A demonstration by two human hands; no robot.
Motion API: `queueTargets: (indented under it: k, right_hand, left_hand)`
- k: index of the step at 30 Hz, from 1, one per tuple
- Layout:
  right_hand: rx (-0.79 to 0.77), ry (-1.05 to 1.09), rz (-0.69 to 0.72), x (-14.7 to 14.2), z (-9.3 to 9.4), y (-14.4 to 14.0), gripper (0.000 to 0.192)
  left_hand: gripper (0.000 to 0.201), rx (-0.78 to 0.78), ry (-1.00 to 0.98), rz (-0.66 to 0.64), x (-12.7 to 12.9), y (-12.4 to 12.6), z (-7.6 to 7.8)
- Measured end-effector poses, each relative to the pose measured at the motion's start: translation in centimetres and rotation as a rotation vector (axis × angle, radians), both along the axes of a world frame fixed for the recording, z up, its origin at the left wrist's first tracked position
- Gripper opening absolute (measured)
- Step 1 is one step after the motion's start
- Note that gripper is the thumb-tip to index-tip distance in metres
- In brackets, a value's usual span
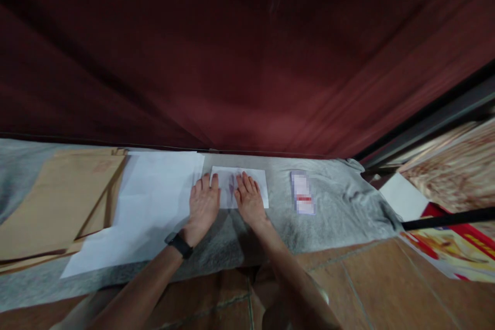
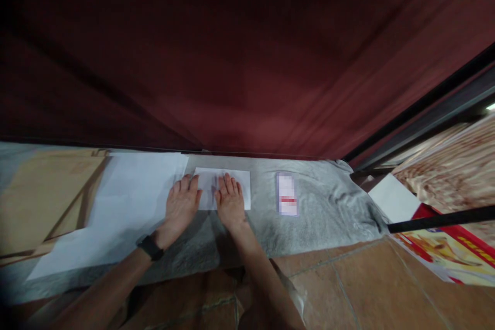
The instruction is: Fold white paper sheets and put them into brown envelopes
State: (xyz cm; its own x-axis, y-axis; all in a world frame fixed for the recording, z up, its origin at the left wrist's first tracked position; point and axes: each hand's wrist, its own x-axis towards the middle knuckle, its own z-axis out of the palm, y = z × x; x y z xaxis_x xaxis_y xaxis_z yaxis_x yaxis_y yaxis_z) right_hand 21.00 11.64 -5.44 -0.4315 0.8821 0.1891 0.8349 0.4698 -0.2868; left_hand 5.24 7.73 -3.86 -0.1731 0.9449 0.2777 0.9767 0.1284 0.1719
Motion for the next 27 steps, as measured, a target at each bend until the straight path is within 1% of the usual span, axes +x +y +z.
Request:
queueTargets:
  k: [2,3,5,6,9,12,15,21,27]
  right_hand:
    - [-0.029,-0.034,0.003,-0.4,-0.3,-0.2,0.05]
    - [-0.035,-0.048,0.006,-0.4,-0.4,-0.2,0.05]
    - [-0.039,-0.068,0.014,-0.4,-0.6,-0.3,0.051]
    - [-0.04,-0.076,0.016,-0.4,-0.6,-0.3,0.051]
    - [-0.033,-0.096,0.01,-0.3,-0.6,-0.3,0.051]
    - [-0.021,-0.113,-0.001,-0.1,-0.6,-0.1,0.052]
    - [-0.009,-0.118,-0.032,0.3,-0.6,0.1,0.051]
    - [0.0,-0.12,-0.114,1.9,-0.8,1.0,0.051]
    - [-0.001,-0.139,-0.188,4.3,-1.5,1.8,0.054]
  left_hand:
    - [0.051,0.079,-0.009,-0.124,0.4,0.1,-0.7]
    - [0.053,0.094,-0.027,-0.195,0.7,0.1,-1.0]
    - [0.053,0.073,-0.07,-0.294,1.4,0.2,-1.8]
    - [0.054,0.049,-0.088,-0.31,1.8,0.3,-2.1]
    - [0.055,-0.024,-0.121,-0.266,2.5,0.4,-2.5]
    - [0.058,-0.057,-0.117,-0.211,2.8,0.3,-2.6]
    - [0.06,-0.055,-0.087,-0.205,2.7,0.2,-2.7]
    - [0.064,-0.021,-0.037,-0.186,2.5,-0.2,-3.4]
    - [0.063,-0.027,-0.055,-0.138,2.1,-0.4,-3.2]
